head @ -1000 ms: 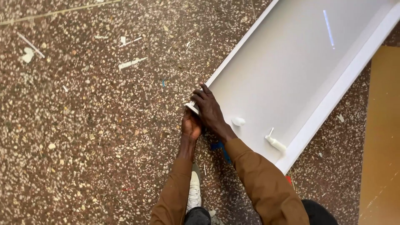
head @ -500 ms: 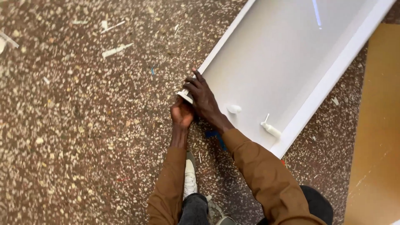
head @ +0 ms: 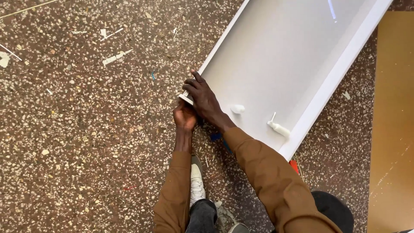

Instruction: Assembling a plastic sign frame by applying adhesive to the edges and joining the pieces together on the floor.

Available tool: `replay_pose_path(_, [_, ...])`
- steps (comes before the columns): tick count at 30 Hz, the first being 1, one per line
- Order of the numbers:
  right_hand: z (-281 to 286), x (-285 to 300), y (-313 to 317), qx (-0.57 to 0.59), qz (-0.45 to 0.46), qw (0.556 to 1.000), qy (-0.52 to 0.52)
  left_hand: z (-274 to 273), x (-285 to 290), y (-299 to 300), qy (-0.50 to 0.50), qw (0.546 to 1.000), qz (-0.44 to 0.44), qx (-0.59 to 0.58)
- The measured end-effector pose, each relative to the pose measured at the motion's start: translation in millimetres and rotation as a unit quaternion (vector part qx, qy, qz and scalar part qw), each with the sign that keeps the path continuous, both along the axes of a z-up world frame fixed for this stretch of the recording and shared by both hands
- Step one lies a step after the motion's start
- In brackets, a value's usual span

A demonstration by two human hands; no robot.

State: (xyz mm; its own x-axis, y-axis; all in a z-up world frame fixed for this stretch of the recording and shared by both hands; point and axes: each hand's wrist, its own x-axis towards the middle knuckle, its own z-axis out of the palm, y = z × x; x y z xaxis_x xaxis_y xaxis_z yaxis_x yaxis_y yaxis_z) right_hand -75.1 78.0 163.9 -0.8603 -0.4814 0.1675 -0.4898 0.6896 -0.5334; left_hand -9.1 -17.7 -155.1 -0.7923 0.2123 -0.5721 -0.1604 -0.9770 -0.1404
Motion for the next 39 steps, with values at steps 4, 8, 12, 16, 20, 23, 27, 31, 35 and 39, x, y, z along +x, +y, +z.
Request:
replay_pose_path(4, [6, 4, -4, 0.001, 0.008, 1.000, -0.007, 39, -1, -14, -0.007, 0.999, -0.008, -0.041])
replay_pose_path(8, [18, 49, 3, -0.045, -0.060, 0.996, -0.043, 86, -13, -24, -0.029, 0.993, 0.005, -0.115])
replay_pose_path(12, [41, 121, 42, -0.142, -0.156, 0.977, 0.001, 108, -26, -35, -0.070, 0.987, 0.019, -0.140])
replay_pose_path(16, [24, 154, 103, -0.125, -0.382, 0.915, -0.042, 125, -16, -32, -0.058, 0.980, 0.015, -0.188])
replay_pose_path(20, [32, 130, 126, -0.164, -0.395, 0.886, -0.177, 136, -11, -23, -0.025, 0.971, 0.030, -0.234])
replay_pose_path(23, [8, 110, 142, -0.169, -0.370, 0.873, -0.267, 141, 8, -11, -0.058, 0.941, 0.017, -0.332])
replay_pose_path(27, [-37, 112, 163, -0.171, -0.367, 0.844, -0.352, 227, 26, -21, -0.166, 0.772, -0.003, -0.613])
replay_pose_path(31, [-7, 113, 139, -0.185, -0.316, 0.876, -0.313, 251, 28, -26, -0.113, 0.775, -0.039, -0.620])
replay_pose_path(35, [10, 113, 123, -0.192, -0.241, 0.911, -0.273, 259, 36, -1, -0.054, 0.835, -0.082, -0.541])
replay_pose_path(39, [-5, 111, 126, -0.240, -0.240, 0.893, -0.294, 248, 30, 14, -0.066, 0.822, -0.064, -0.562])
